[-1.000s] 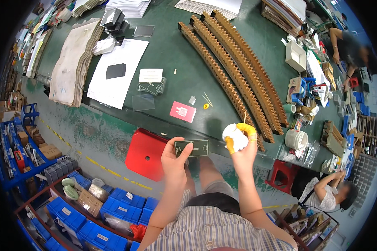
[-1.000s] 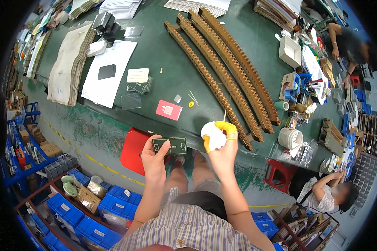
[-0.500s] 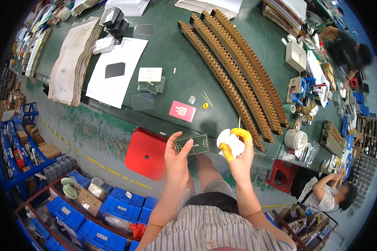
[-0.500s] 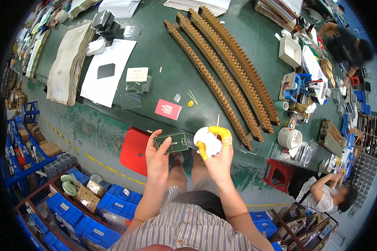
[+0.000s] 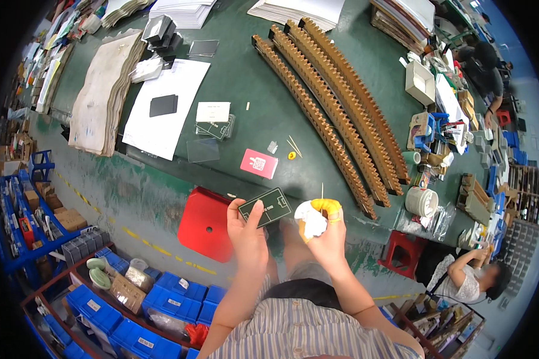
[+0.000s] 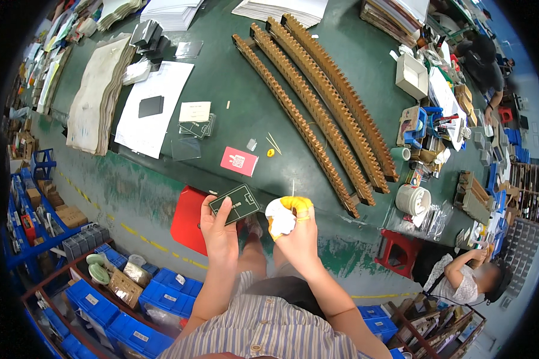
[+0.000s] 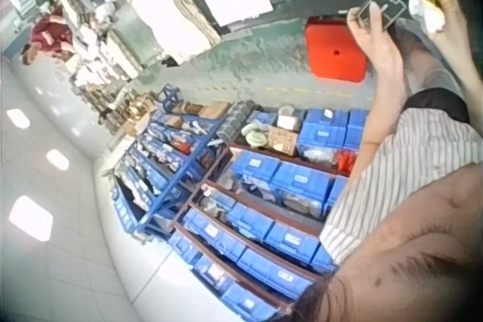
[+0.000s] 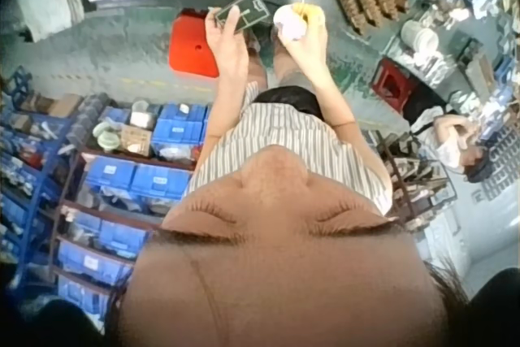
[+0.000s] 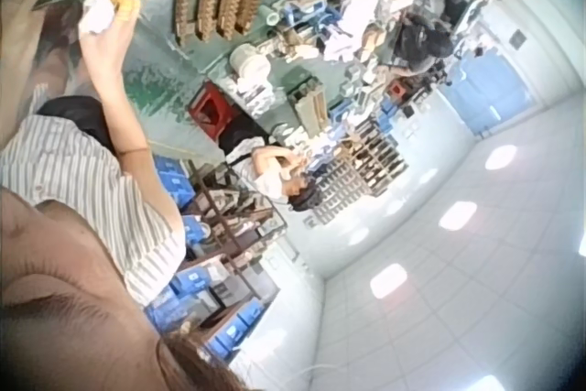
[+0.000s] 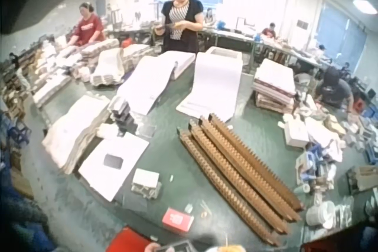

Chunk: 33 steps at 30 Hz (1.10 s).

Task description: The person retrieves a small rectangular component from a blue bin and uses a cotton swab to wipe its surface. They then use a white cloth to wipe the component further before placing it into a wooden rack with other similar items.

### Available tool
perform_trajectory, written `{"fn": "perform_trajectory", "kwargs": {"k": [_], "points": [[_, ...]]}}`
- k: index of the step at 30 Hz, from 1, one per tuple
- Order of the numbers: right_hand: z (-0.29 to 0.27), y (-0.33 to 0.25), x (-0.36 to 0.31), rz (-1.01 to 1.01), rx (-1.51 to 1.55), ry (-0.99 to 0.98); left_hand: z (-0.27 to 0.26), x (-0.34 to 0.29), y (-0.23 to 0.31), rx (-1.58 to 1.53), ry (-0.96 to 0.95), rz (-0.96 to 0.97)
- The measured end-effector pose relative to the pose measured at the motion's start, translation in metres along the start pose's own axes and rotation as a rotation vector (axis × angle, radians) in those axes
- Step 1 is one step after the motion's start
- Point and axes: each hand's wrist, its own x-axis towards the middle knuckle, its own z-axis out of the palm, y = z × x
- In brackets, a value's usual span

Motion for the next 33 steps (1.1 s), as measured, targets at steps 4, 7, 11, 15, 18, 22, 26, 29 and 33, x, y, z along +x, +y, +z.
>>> {"fn": "perform_trajectory", "kwargs": {"k": [4, 7, 11, 15, 18, 22, 26, 29, 33], "points": [[-0.005, 0.019, -0.015, 0.190, 0.341, 0.052, 0.004, -0.001, 0.001, 0.015, -0.028, -0.053], [-0.017, 0.018, -0.022, 0.369, 0.810, 0.159, 0.007, -0.005, -0.004, 0.049, -0.051, -0.091], [-0.049, 0.022, -0.032, 0.481, 1.274, 0.264, 0.029, -0.026, -0.017, 0.219, -0.134, -0.088], [-0.082, 0.028, -0.055, 0.570, 1.487, 0.439, 0.069, -0.066, -0.029, 0.442, -0.266, -0.040], [-0.110, 0.042, -0.082, 0.492, 1.466, 0.608, 0.071, -0.073, -0.061, 0.578, -0.493, 0.056], [-0.148, 0.059, -0.123, 0.426, 1.526, 0.838, 0.092, -0.092, -0.096, 0.603, -0.735, -0.101], [-0.185, 0.078, -0.148, 0.495, 1.702, 0.924, 0.109, -0.111, -0.133, 0.468, -0.707, -0.620], [-0.219, 0.097, -0.148, 0.520, 1.867, 0.888, 0.113, -0.118, -0.171, 0.516, -0.596, -0.678], [-0.263, 0.137, -0.154, 0.481, 1.995, 0.883, 0.143, -0.162, -0.218, 0.679, -0.666, -0.570]]}}
